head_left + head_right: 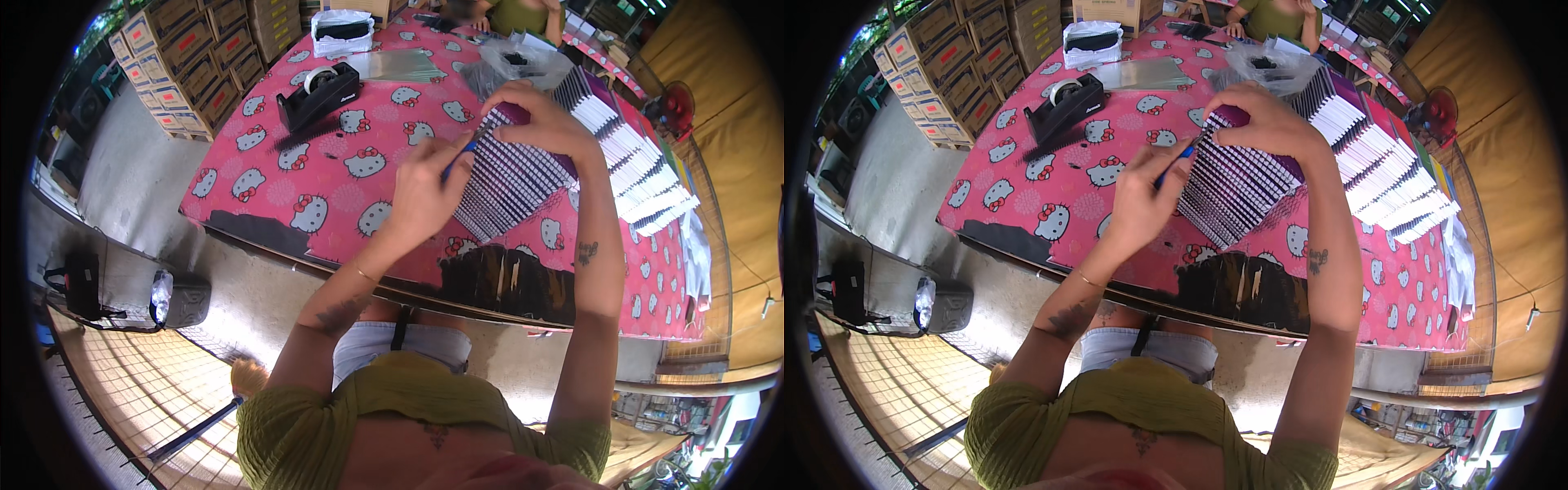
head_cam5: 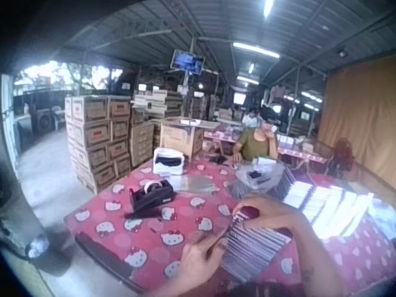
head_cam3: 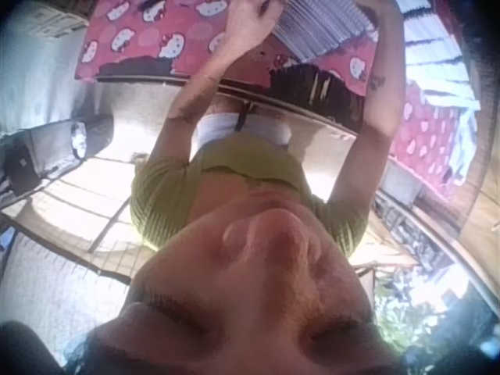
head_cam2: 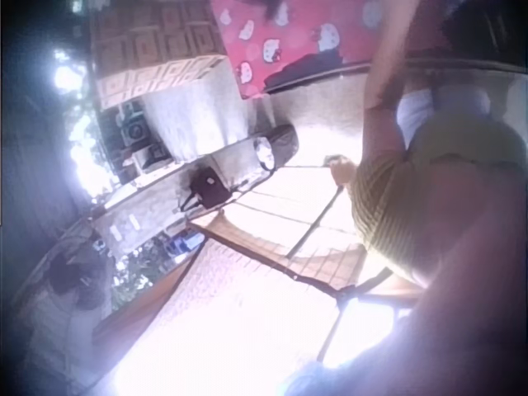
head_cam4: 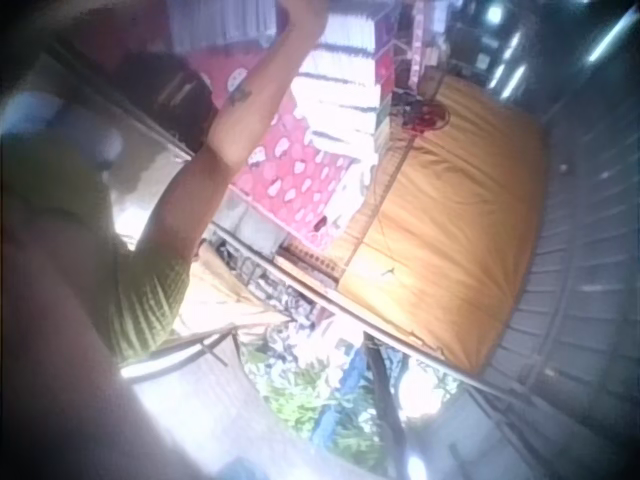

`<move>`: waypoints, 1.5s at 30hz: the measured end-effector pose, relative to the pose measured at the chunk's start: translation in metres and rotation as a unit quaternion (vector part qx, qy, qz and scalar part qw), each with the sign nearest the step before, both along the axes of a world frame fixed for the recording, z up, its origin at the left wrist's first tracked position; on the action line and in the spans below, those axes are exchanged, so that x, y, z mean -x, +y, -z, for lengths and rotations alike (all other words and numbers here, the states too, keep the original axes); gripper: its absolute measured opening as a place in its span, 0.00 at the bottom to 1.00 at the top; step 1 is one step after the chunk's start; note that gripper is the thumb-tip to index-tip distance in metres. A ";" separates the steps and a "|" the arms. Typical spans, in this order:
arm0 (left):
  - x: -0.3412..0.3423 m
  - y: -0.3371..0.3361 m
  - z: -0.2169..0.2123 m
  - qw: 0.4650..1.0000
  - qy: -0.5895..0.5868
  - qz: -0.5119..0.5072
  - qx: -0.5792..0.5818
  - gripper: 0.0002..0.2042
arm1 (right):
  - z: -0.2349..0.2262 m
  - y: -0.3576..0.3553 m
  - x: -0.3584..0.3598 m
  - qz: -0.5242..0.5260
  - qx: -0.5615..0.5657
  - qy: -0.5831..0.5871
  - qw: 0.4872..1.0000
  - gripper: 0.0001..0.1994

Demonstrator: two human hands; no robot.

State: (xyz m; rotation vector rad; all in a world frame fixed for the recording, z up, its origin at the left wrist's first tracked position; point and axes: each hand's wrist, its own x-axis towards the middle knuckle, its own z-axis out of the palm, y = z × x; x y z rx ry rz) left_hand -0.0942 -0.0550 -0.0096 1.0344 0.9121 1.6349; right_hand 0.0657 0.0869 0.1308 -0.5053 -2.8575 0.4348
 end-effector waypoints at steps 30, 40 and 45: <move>0.007 -0.003 0.013 0.999 0.047 0.015 0.021 0.16 | 0.004 0.000 0.004 -0.017 -0.018 0.004 1.000 0.18; 0.004 -0.009 -0.007 0.982 -0.133 0.083 0.101 0.17 | 0.001 -0.002 0.002 -0.009 -0.012 -0.004 1.000 0.17; 0.007 -0.005 0.002 0.934 0.304 -0.162 -0.090 0.18 | 0.000 -0.003 0.003 -0.008 -0.020 -0.006 1.000 0.17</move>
